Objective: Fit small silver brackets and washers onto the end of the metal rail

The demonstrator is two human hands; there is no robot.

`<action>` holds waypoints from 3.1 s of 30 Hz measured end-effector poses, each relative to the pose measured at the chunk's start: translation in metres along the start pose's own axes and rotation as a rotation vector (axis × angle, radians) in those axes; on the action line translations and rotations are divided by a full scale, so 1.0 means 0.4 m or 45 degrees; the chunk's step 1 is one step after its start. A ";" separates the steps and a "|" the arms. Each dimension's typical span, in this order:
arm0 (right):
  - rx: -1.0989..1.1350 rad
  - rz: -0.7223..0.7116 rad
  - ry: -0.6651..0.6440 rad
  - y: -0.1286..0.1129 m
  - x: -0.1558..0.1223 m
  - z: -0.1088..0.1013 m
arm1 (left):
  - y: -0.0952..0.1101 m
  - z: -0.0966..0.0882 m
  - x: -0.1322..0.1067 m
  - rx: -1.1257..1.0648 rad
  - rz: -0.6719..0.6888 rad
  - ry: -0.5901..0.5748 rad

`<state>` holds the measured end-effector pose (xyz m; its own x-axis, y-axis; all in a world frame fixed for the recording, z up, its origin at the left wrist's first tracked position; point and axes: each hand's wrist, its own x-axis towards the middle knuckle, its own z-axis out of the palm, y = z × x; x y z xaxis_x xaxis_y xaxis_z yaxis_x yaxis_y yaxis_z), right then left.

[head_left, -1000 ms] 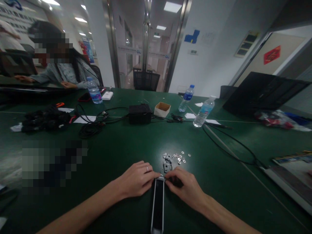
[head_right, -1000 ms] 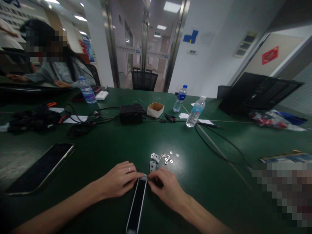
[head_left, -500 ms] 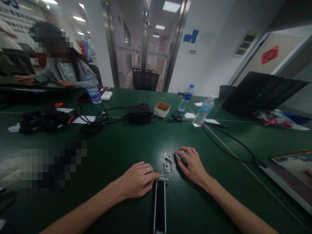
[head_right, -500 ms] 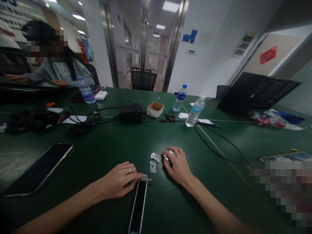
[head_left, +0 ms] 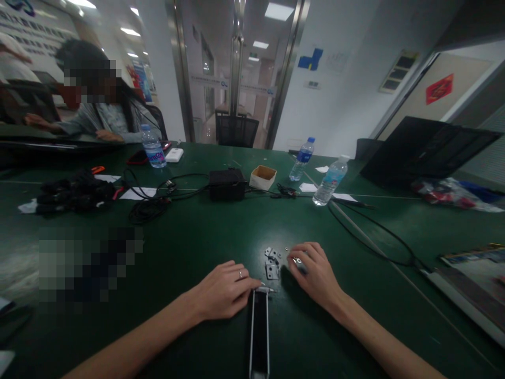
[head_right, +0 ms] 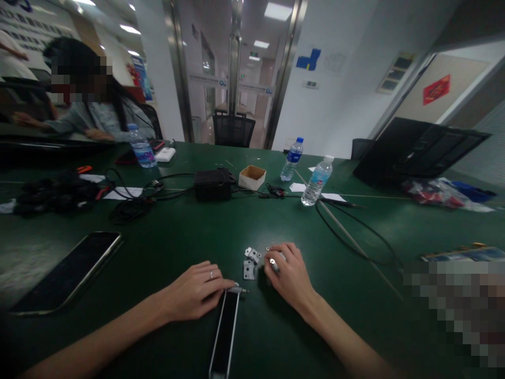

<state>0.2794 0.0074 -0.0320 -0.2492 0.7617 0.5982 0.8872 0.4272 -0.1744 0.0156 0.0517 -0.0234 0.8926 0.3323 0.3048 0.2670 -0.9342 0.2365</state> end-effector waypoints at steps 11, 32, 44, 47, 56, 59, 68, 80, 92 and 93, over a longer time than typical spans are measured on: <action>0.574 -0.070 -0.242 -0.093 -0.015 -0.012 | -0.007 0.009 0.001 -0.007 0.018 0.034; 0.632 0.126 -0.443 -0.081 -0.021 -0.018 | -0.011 0.013 -0.001 -0.024 0.022 0.025; 0.606 0.134 -0.426 -0.086 -0.020 -0.015 | -0.009 0.011 0.000 -0.037 0.027 0.039; 0.611 0.134 -0.401 -0.092 -0.022 -0.010 | -0.009 0.012 0.001 -0.023 0.041 0.053; 0.563 -0.101 -0.264 -0.093 -0.017 -0.005 | -0.008 0.007 0.002 -0.028 0.037 0.046; 0.383 -0.119 -0.161 -0.043 -0.009 -0.021 | -0.006 0.000 0.003 -0.029 0.027 0.027; -0.070 0.057 -0.333 0.069 -0.014 -0.025 | -0.002 -0.010 0.004 -0.070 -0.029 -0.049; -0.016 0.154 -0.356 0.070 -0.014 -0.021 | -0.005 -0.002 0.003 -0.048 0.001 0.011; 0.568 0.123 -0.433 -0.070 -0.010 -0.040 | -0.010 0.009 0.002 -0.036 0.033 0.020; 0.592 0.136 -0.465 -0.078 -0.011 -0.039 | -0.010 0.009 0.002 -0.034 0.031 0.023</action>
<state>0.2587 -0.0171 -0.0171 -0.3584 0.8951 0.2652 0.6721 0.4445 -0.5922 0.0166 0.0554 -0.0275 0.8918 0.3120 0.3277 0.2350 -0.9383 0.2536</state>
